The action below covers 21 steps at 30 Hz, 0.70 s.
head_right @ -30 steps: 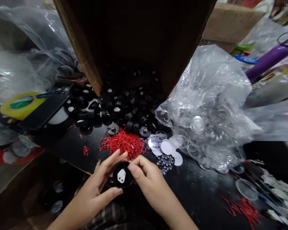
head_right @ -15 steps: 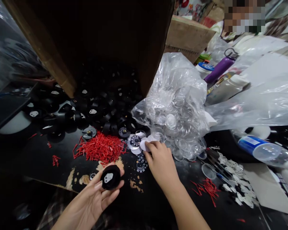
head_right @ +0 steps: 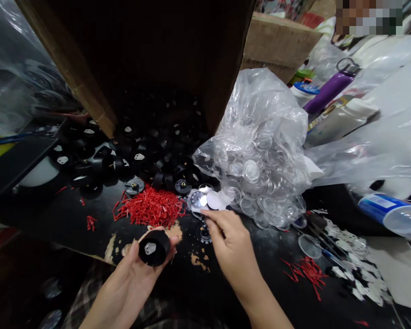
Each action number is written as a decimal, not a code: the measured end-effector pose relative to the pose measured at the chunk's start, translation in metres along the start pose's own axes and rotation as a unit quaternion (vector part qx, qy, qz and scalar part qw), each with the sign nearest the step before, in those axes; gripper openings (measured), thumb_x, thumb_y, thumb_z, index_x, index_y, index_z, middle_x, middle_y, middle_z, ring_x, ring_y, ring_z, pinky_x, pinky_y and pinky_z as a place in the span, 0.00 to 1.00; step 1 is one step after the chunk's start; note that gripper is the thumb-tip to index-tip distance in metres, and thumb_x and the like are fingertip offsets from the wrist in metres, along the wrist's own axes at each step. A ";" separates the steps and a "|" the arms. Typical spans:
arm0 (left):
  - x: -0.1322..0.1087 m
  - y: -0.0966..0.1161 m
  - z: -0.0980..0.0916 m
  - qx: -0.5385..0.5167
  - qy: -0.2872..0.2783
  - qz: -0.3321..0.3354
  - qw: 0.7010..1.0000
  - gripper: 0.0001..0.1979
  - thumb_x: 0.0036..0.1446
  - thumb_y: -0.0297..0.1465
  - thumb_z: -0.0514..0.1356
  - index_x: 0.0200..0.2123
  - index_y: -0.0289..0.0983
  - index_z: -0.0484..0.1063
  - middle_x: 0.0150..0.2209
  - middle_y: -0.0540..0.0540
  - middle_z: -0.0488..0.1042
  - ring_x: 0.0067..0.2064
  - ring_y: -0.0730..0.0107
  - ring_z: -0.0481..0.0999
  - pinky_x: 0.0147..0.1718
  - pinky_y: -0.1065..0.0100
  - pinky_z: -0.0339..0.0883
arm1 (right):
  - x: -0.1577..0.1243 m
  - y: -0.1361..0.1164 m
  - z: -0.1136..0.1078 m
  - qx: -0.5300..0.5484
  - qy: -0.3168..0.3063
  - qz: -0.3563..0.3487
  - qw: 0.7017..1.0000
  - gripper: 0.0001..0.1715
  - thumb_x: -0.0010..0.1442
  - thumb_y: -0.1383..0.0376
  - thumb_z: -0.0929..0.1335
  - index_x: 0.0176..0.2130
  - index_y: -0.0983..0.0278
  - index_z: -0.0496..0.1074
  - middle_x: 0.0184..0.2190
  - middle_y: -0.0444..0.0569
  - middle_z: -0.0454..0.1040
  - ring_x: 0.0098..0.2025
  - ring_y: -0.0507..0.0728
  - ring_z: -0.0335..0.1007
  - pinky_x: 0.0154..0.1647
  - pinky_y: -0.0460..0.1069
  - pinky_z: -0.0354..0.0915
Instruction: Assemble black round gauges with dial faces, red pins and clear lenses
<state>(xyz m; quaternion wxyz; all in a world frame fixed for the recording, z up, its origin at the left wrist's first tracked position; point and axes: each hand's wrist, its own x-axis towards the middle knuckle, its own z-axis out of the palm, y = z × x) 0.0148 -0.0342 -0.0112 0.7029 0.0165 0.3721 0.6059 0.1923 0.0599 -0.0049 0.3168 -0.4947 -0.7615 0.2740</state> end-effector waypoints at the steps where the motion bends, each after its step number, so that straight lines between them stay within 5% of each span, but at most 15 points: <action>1: 0.001 0.000 0.002 0.000 -0.011 0.013 1.000 0.18 0.60 0.42 0.56 0.44 0.38 0.77 0.48 0.43 0.79 0.54 0.60 0.73 0.56 0.62 0.63 | -0.003 -0.009 0.003 0.043 -0.037 0.030 0.998 0.13 0.63 0.62 0.64 0.44 0.58 0.75 0.41 0.49 0.77 0.44 0.58 0.73 0.46 0.54 0.68; 5: 0.005 0.004 0.009 0.006 0.023 0.044 0.999 0.17 0.60 0.43 0.56 0.45 0.39 0.76 0.48 0.44 0.79 0.55 0.61 0.72 0.57 0.62 0.62 | -0.007 -0.032 0.012 0.150 -0.098 0.130 0.975 0.11 0.61 0.60 0.65 0.40 0.61 0.74 0.32 0.46 0.77 0.33 0.55 0.74 0.32 0.48 0.70; 9: 0.007 0.007 0.011 0.046 0.076 0.059 0.994 0.16 0.60 0.40 0.58 0.48 0.41 0.74 0.52 0.44 0.76 0.55 0.60 0.72 0.55 0.60 0.64 | -0.005 -0.039 0.013 0.149 -0.091 0.113 0.978 0.10 0.61 0.60 0.66 0.39 0.60 0.74 0.32 0.45 0.76 0.33 0.54 0.72 0.35 0.47 0.68; 14: 0.001 -0.004 0.006 0.114 0.054 0.039 0.991 0.16 0.58 0.38 0.60 0.50 0.46 0.75 0.58 0.48 0.71 0.60 0.57 0.67 0.55 0.60 0.65 | -0.004 -0.051 0.023 0.109 -0.087 0.041 0.989 0.07 0.62 0.65 0.65 0.39 0.60 0.73 0.33 0.45 0.73 0.36 0.53 0.70 0.37 0.47 0.66; 21: 0.000 -0.006 -0.004 0.211 0.019 0.060 0.975 0.19 0.58 0.38 0.60 0.52 0.45 0.73 0.60 0.48 0.69 0.62 0.55 0.64 0.55 0.59 0.65 | -0.005 -0.051 0.024 0.117 -0.152 0.128 0.973 0.03 0.61 0.64 0.65 0.34 0.61 0.66 0.28 0.43 0.70 0.30 0.52 0.67 0.31 0.47 0.63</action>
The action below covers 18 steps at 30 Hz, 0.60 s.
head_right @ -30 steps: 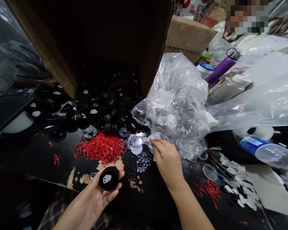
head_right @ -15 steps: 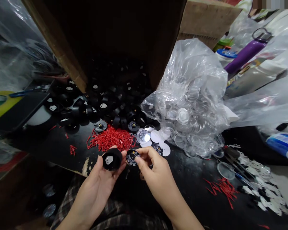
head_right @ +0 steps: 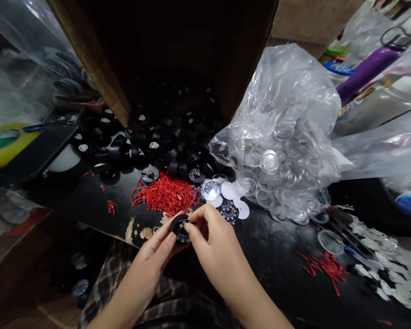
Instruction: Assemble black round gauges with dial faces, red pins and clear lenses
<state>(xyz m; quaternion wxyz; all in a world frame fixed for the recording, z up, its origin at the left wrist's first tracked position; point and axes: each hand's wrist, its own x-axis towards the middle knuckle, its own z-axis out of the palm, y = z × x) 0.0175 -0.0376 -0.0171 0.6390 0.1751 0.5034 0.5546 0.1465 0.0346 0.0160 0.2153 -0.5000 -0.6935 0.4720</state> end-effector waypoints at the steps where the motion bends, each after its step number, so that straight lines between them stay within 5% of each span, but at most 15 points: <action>1: 0.001 0.000 -0.001 0.008 -0.008 0.001 1.000 0.19 0.58 0.39 0.60 0.53 0.45 0.72 0.60 0.47 0.68 0.62 0.54 0.64 0.55 0.58 0.66 | 0.000 0.001 -0.001 0.016 -0.010 0.011 1.000 0.03 0.60 0.64 0.65 0.34 0.61 0.65 0.28 0.42 0.70 0.30 0.52 0.67 0.30 0.47 0.63; 6: 0.002 -0.003 -0.002 0.030 -0.037 0.028 0.998 0.19 0.56 0.38 0.62 0.51 0.45 0.73 0.59 0.47 0.70 0.61 0.57 0.65 0.59 0.59 0.60 | 0.002 0.007 -0.002 0.006 -0.011 0.033 0.999 0.05 0.58 0.63 0.66 0.33 0.61 0.63 0.27 0.41 0.66 0.30 0.52 0.65 0.31 0.47 0.61; 11: 0.001 -0.009 0.001 0.013 -0.025 -0.003 1.000 0.14 0.53 0.34 0.64 0.45 0.41 0.74 0.48 0.46 0.77 0.51 0.59 0.75 0.52 0.60 0.68 | -0.010 0.013 0.005 0.033 -0.031 0.040 0.998 0.06 0.59 0.62 0.64 0.38 0.61 0.64 0.32 0.44 0.69 0.32 0.53 0.67 0.32 0.48 0.64; 18: 0.001 -0.007 -0.015 0.042 0.013 0.012 0.999 0.14 0.53 0.33 0.64 0.45 0.41 0.74 0.46 0.46 0.77 0.50 0.60 0.75 0.50 0.62 0.69 | -0.006 0.017 -0.001 -0.028 -0.052 -0.027 0.998 0.07 0.62 0.63 0.63 0.38 0.61 0.69 0.34 0.46 0.75 0.36 0.55 0.71 0.37 0.49 0.64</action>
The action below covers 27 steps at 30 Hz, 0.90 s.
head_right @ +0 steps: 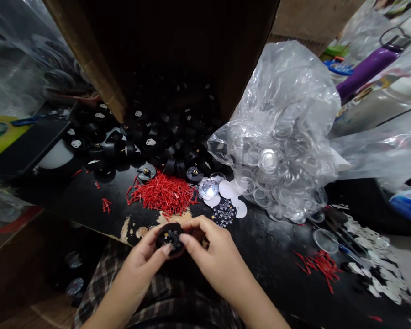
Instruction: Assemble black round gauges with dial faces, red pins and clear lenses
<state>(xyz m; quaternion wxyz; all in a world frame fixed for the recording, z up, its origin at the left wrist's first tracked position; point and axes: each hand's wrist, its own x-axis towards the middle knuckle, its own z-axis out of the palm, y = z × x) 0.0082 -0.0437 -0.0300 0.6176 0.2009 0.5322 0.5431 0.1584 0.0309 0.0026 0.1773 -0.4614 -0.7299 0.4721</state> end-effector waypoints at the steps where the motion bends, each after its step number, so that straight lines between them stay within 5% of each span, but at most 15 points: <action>1: 0.001 0.000 -0.003 -0.012 0.018 0.006 1.000 0.15 0.53 0.34 0.64 0.45 0.41 0.74 0.46 0.46 0.77 0.49 0.60 0.75 0.50 0.61 0.70 | 0.007 0.001 -0.002 -0.054 0.016 -0.012 0.998 0.07 0.63 0.63 0.63 0.37 0.61 0.70 0.34 0.46 0.76 0.36 0.56 0.71 0.38 0.50 0.64; 5: 0.003 -0.001 -0.007 -0.050 0.053 0.014 0.997 0.17 0.51 0.36 0.65 0.44 0.38 0.74 0.43 0.44 0.76 0.48 0.58 0.74 0.48 0.58 0.71 | 0.041 0.002 -0.005 -0.323 0.102 0.001 0.941 0.10 0.63 0.66 0.62 0.34 0.64 0.72 0.33 0.51 0.76 0.38 0.61 0.71 0.40 0.55 0.60; 10: 0.002 0.001 -0.003 -0.066 0.050 0.006 0.997 0.15 0.52 0.36 0.65 0.43 0.39 0.73 0.42 0.45 0.77 0.48 0.59 0.74 0.51 0.57 0.67 | 0.062 -0.004 0.000 -0.432 0.089 0.019 0.897 0.10 0.62 0.65 0.62 0.34 0.65 0.71 0.34 0.53 0.75 0.38 0.63 0.72 0.39 0.57 0.58; 18: 0.002 0.009 0.006 -0.125 0.046 0.027 0.991 0.14 0.55 0.36 0.62 0.45 0.42 0.72 0.46 0.47 0.77 0.52 0.61 0.73 0.56 0.59 0.62 | 0.030 -0.009 0.004 -0.220 0.055 -0.053 0.973 0.04 0.58 0.68 0.67 0.30 0.62 0.69 0.29 0.44 0.72 0.32 0.55 0.68 0.37 0.52 0.57; 27: 0.003 0.018 0.008 -0.189 0.065 0.021 0.980 0.16 0.56 0.34 0.62 0.49 0.40 0.71 0.47 0.45 0.78 0.53 0.60 0.74 0.57 0.57 0.62 | 0.009 -0.010 0.006 -0.163 0.072 -0.138 0.974 0.06 0.64 0.66 0.64 0.34 0.62 0.69 0.32 0.46 0.72 0.36 0.57 0.65 0.40 0.53 0.55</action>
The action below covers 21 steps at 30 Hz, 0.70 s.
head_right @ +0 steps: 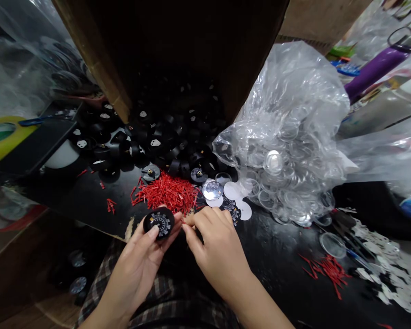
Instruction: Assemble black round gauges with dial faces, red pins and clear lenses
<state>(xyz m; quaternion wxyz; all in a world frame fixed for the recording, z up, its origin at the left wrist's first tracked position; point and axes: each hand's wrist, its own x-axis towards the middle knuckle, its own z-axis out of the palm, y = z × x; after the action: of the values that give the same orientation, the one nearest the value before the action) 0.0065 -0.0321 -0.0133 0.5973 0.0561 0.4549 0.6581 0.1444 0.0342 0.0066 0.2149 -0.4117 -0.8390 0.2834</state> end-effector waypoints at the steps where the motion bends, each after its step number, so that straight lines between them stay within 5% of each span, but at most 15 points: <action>1: 0.002 -0.001 -0.001 0.004 0.007 0.013 1.000 0.18 0.56 0.34 0.61 0.51 0.41 0.70 0.47 0.45 0.78 0.53 0.60 0.74 0.57 0.57 0.62 | 0.000 -0.002 -0.002 0.028 -0.003 -0.001 1.000 0.06 0.64 0.66 0.64 0.34 0.61 0.69 0.32 0.45 0.72 0.36 0.56 0.65 0.40 0.53 0.56; 4: 0.006 -0.006 0.000 0.056 0.001 0.020 0.998 0.20 0.57 0.34 0.61 0.54 0.45 0.67 0.48 0.47 0.77 0.53 0.61 0.73 0.56 0.58 0.62 | 0.000 -0.009 -0.004 0.085 -0.022 -0.002 0.996 0.07 0.65 0.67 0.63 0.35 0.61 0.68 0.32 0.44 0.71 0.36 0.54 0.66 0.40 0.51 0.58; 12: 0.000 -0.007 0.008 0.210 -0.071 0.061 0.973 0.14 0.59 0.34 0.58 0.50 0.45 0.70 0.52 0.50 0.74 0.56 0.66 0.70 0.56 0.69 0.61 | 0.002 -0.014 -0.006 0.037 -0.033 0.030 0.998 0.09 0.64 0.69 0.63 0.31 0.62 0.68 0.30 0.44 0.71 0.33 0.54 0.65 0.36 0.50 0.58; 21: -0.006 -0.002 0.005 0.229 -0.085 0.064 0.968 0.13 0.59 0.35 0.59 0.48 0.45 0.70 0.50 0.50 0.75 0.54 0.65 0.71 0.52 0.70 0.64 | -0.001 -0.014 -0.010 0.066 -0.034 0.032 0.997 0.10 0.64 0.68 0.63 0.30 0.62 0.67 0.28 0.43 0.70 0.32 0.54 0.65 0.35 0.49 0.58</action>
<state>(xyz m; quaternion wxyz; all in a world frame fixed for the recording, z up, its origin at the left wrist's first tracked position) 0.0132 -0.0346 -0.0089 0.5620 0.2758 0.5364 0.5660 0.1430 0.0295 0.0229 0.2033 -0.4136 -0.8118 0.3587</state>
